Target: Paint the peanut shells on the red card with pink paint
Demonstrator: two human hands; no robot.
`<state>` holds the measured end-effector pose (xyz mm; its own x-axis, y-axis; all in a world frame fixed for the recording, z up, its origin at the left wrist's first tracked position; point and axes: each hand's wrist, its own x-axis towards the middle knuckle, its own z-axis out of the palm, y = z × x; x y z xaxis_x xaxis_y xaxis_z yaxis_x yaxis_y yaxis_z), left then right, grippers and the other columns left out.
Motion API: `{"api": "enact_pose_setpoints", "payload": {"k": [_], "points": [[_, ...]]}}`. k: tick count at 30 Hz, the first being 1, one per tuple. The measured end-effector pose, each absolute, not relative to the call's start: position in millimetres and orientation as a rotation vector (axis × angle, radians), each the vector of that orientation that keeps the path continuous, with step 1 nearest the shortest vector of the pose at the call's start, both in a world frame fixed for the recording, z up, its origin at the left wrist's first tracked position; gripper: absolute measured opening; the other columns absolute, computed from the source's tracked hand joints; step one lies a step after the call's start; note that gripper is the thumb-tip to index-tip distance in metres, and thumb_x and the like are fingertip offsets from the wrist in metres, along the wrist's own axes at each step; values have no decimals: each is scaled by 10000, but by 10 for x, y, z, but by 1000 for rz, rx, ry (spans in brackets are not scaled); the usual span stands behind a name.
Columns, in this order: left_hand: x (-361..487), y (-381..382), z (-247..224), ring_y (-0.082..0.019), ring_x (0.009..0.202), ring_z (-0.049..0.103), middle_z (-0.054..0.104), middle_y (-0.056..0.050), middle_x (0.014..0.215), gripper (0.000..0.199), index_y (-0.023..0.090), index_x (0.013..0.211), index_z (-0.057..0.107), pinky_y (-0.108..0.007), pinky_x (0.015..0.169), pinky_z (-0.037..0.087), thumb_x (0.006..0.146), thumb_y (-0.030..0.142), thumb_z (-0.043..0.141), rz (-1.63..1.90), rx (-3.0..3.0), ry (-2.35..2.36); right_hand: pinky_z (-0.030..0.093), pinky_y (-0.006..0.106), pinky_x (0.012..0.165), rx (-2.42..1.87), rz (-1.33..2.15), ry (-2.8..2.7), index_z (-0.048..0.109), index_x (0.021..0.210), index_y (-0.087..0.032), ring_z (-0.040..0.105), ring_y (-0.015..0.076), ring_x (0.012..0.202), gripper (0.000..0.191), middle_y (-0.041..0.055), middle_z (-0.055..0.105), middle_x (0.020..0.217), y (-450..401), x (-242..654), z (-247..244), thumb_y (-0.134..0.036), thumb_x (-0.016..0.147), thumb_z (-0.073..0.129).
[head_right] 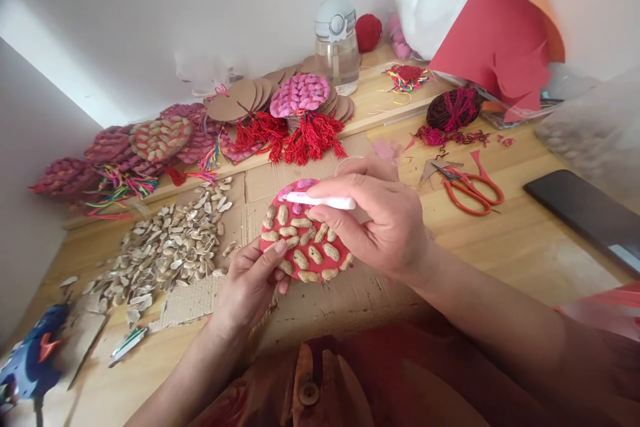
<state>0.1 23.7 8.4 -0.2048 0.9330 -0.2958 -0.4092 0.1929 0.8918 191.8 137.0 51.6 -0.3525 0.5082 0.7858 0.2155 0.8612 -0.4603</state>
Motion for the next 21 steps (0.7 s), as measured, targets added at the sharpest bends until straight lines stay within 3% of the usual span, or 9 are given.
{"api": "enact_pose_setpoints", "payload": {"k": [7,16,21], "points": [[15,202,84,-63,465,480,575,43,600,364,161,768,708,-155,398,460,804,459,915,1345,589,1163,597,396,914,-541,305,-1990,772,1120,-264,751,248,1015,215,45,811,1002,1356,1899,450,-226,909,787],[23,199,118,-61,470,472,548,57,580,359,157,752,699,-146,398,470,803,434,921,1356,567,1174,581,324,906,-543,230,-1938,766,1072,-234,737,188,905,194,14,810,938,1399,1910,463,-150,899,788],[26,195,99,-64,480,497,583,45,600,339,154,764,709,-149,405,476,823,420,911,1358,579,1165,588,341,893,-536,254,-1977,768,1093,-226,731,198,914,195,25,806,953,1389,1909,451,-187,904,797]]}}
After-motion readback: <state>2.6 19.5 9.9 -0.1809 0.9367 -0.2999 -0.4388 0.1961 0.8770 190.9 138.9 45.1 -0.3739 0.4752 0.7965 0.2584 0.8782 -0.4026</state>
